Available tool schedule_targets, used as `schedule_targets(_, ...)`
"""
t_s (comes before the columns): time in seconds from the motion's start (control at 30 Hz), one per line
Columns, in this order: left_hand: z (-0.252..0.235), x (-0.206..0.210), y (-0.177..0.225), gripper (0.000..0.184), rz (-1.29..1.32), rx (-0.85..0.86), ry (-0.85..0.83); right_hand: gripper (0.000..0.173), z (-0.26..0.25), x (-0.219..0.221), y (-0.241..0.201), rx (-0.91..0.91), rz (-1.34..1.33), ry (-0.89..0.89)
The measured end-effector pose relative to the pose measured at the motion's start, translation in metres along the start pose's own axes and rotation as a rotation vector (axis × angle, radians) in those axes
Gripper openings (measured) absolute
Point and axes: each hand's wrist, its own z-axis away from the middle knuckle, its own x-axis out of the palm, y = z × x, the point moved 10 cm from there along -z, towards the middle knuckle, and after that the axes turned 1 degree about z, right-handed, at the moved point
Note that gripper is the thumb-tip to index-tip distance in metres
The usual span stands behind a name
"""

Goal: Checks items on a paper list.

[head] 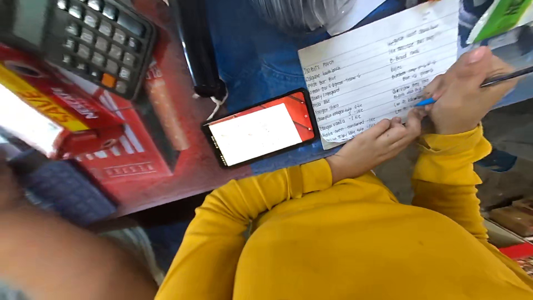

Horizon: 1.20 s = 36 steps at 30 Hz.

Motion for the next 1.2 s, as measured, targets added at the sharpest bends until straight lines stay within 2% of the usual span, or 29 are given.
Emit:
schedule_targets(0.43,-0.002,-0.002,-0.002,0.041,-0.013,-0.009,0.027,0.042,-0.001,-0.001,0.0,-0.036,0.049,-0.007)
schedule_targets(0.57,0.001,0.003,0.002,0.045,0.064,0.037,-0.058,0.041,0.0,-0.004,-0.001,-0.011,0.059,0.069)
schedule_targets(0.77,0.002,0.005,0.001,0.044,0.112,0.0,-0.007,0.04,0.0,-0.005,0.002,-0.036,0.039,0.063)
schedule_targets(0.9,0.002,0.004,0.001,0.043,0.077,0.005,-0.004,0.038,0.003,-0.006,0.001,-0.091,0.079,0.059)
schedule_targets(1.07,0.0,0.007,0.004,0.045,0.016,0.051,-0.081,0.043,0.0,-0.011,0.005,0.01,0.03,0.068)
schedule_targets(1.2,0.0,0.006,0.003,0.043,0.003,0.053,-0.08,0.041,-0.001,-0.012,0.005,-0.037,0.04,0.1)
